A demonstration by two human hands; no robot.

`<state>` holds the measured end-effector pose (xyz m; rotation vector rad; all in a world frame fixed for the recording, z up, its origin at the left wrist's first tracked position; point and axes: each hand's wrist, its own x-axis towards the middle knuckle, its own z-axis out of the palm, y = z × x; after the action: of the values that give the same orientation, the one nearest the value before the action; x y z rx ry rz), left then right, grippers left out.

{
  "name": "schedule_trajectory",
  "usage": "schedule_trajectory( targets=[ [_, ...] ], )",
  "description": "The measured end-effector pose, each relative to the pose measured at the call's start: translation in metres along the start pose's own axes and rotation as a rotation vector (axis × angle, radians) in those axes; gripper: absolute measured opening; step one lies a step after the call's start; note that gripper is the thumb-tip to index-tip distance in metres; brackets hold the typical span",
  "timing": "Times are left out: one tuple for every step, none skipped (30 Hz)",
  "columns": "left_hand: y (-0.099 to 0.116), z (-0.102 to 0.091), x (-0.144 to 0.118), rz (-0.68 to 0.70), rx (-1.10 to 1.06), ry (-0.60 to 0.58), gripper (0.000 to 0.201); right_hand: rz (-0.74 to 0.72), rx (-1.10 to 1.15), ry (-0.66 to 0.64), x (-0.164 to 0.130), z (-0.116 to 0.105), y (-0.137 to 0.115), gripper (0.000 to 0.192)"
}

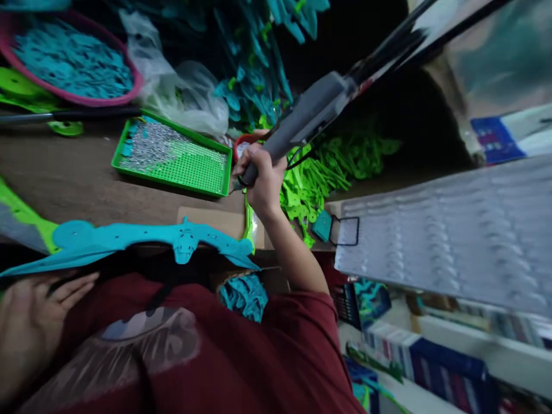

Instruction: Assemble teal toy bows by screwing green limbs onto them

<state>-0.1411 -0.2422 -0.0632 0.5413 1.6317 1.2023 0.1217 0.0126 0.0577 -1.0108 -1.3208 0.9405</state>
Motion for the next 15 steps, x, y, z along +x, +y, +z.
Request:
schedule_trajectory(
  targets=[
    [-0.002, 0.0, -0.008, 0.058, 0.07, -0.043, 0.024, 0.015, -0.011, 0.057, -0.002, -0.019, 0.01, 0.029],
    [-0.004, 0.005, -0.015, 0.155, 0.143, -0.125, 0.016, 0.015, -0.01, 0.105, -0.005, -0.034, 0.02, 0.029],
    [-0.003, 0.014, -0.021, 0.296, 0.23, -0.247, 0.011, -0.003, -0.003, 0.144, -0.008, -0.046, 0.031, 0.029],
    [0.001, 0.03, -0.023, 0.479, 0.353, -0.419, 0.01, -0.026, 0.001, 0.164, -0.01, -0.054, 0.042, 0.028],
    [0.006, 0.052, -0.023, 0.655, 0.472, -0.59, 0.012, -0.051, 0.001, 0.172, -0.011, -0.059, 0.051, 0.027],
    [0.013, 0.079, -0.02, 0.823, 0.555, -0.693, 0.015, -0.074, -0.002, 0.167, -0.01, -0.063, 0.058, 0.027],
    [0.02, 0.108, -0.016, 0.968, 0.632, -0.763, 0.019, -0.089, -0.012, 0.149, -0.009, -0.066, 0.063, 0.027],
    [0.027, 0.137, -0.012, 1.089, 0.699, -0.807, 0.024, -0.099, -0.032, 0.125, -0.007, -0.069, 0.066, 0.029],
    [0.031, 0.165, -0.008, 1.153, 0.773, -0.833, 0.031, -0.106, -0.066, 0.101, -0.006, -0.074, 0.066, 0.033],
    [0.034, 0.187, -0.006, 1.202, 0.813, -0.845, 0.036, -0.116, -0.112, 0.083, -0.007, -0.081, 0.064, 0.036],
    [0.034, 0.203, -0.006, 1.221, 0.824, -0.839, 0.038, -0.129, -0.17, 0.069, -0.01, -0.091, 0.061, 0.039],
    [0.032, 0.213, -0.009, 1.21, 0.79, -0.838, 0.036, -0.141, -0.239, 0.053, -0.016, -0.102, 0.057, 0.04],
    [0.028, 0.215, -0.013, 1.158, 0.717, -0.849, 0.031, -0.161, -0.318, 0.03, -0.026, -0.115, 0.052, 0.041],
    [0.022, 0.212, -0.017, 1.051, 0.615, -0.881, 0.023, -0.191, -0.413, -0.029, -0.037, -0.128, 0.047, 0.042],
    [0.017, 0.206, -0.022, 0.873, 0.499, -0.934, 0.015, -0.223, -0.531, -0.14, -0.05, -0.141, 0.042, 0.043]
  ],
)
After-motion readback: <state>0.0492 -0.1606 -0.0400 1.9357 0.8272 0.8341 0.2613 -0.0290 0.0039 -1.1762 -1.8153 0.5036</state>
